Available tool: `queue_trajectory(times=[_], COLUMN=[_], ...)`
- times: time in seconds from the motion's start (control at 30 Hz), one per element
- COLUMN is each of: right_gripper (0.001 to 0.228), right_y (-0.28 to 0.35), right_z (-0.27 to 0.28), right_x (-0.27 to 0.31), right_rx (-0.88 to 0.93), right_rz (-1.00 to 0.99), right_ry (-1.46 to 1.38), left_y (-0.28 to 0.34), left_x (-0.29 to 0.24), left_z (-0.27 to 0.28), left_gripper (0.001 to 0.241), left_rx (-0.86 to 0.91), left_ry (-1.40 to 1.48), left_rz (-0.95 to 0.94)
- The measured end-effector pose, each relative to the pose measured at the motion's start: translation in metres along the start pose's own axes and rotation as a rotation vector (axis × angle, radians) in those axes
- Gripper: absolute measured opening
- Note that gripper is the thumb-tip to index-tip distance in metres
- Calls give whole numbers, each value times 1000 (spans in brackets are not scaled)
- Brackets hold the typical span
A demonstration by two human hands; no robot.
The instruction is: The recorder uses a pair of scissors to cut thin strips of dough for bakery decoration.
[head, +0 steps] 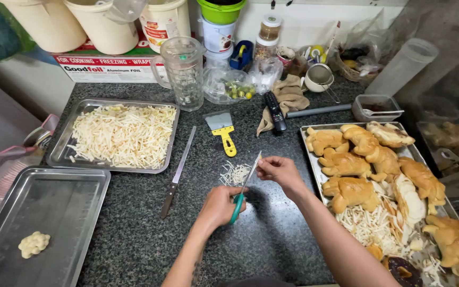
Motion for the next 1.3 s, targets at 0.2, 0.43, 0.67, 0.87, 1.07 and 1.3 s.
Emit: queue_trajectory(times=[0.2,0.43,0.67,0.87,1.07,1.3], right_gripper=[26,25,28,28,28,25], right_y=[2,1,4,0,1,-3], right_z=[-6,-4,-4,-2,-2,3], right_x=[7,9,14,12,17,17], right_rx=[21,45,82,95,118,135], right_rz=[25,24,12,10,20,28], right_ry=[-40,-50,8,28,60,126], left_y=[-8,9,-5,5,2,7], left_x=[19,2,13,1,4,-2], left_z=[-1,1,-12,0,-3,2], left_gripper=[54,68,48,45,47,44], left_rx=[-57,35,51,55,68,71], left_ry=[-102,-164,-124,-107,-72,-65], left_rz=[42,113,48,19,14,-20])
Point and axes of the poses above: each hand's wrist, its own y-axis away from the middle knuckle, its own z-axis out of the back of the hand, x = y × z, the point moved 6 cm from there along -y, towards the middle knuckle, and after that the axes turned 5 degrees about -y, right-handed, at the moved point
